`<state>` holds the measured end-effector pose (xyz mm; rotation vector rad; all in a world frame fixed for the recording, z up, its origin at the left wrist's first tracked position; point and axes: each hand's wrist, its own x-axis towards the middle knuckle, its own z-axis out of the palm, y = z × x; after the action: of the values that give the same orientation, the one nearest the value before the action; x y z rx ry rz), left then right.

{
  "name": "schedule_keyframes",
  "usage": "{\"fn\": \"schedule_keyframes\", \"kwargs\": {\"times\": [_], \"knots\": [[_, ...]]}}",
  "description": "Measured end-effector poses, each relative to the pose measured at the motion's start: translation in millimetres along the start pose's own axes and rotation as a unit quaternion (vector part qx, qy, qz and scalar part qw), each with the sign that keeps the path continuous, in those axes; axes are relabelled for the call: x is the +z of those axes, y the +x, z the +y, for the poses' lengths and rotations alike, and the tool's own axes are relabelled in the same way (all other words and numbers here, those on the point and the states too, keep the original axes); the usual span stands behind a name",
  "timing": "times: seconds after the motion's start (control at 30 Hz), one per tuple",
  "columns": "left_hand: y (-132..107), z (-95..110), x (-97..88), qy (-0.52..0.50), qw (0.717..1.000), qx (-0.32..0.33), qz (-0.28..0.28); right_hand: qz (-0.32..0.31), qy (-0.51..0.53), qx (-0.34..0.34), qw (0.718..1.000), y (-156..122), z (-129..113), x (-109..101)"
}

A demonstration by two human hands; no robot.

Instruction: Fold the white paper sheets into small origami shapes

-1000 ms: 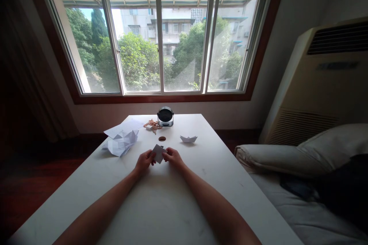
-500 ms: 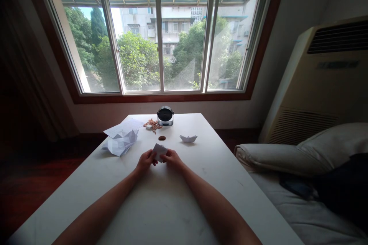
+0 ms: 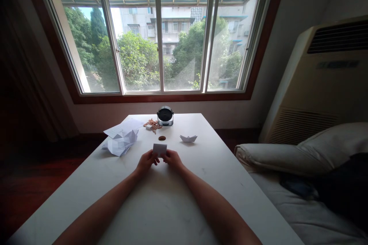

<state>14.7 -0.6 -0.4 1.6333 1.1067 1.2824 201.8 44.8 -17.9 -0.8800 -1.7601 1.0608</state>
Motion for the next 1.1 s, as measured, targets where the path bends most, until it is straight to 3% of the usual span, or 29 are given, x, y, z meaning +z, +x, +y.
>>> {"fn": "schedule_keyframes", "kwargs": {"times": [0.43, 0.67, 0.9, 1.1], "knots": [[-5.5, 4.4, 1.8, 0.055, 0.997, 0.013, -0.05, 0.028, 0.1, -0.009, 0.995, 1.6, -5.9, -3.5], [-8.3, 10.1, 1.1, 0.097, 0.993, -0.007, -0.059, 0.069, -0.021, -0.014, 0.997, 0.4, -5.5, -6.9], [-8.1, 13.4, 0.0, 0.147, 0.988, -0.002, -0.056, 0.101, -0.123, -0.061, 0.985, 1.6, -3.7, -9.7], [-5.1, 7.9, -6.4, 0.199, 0.98, 0.007, 0.019, 0.085, -0.107, -0.052, 0.989, 0.7, -0.7, -7.3]]}}
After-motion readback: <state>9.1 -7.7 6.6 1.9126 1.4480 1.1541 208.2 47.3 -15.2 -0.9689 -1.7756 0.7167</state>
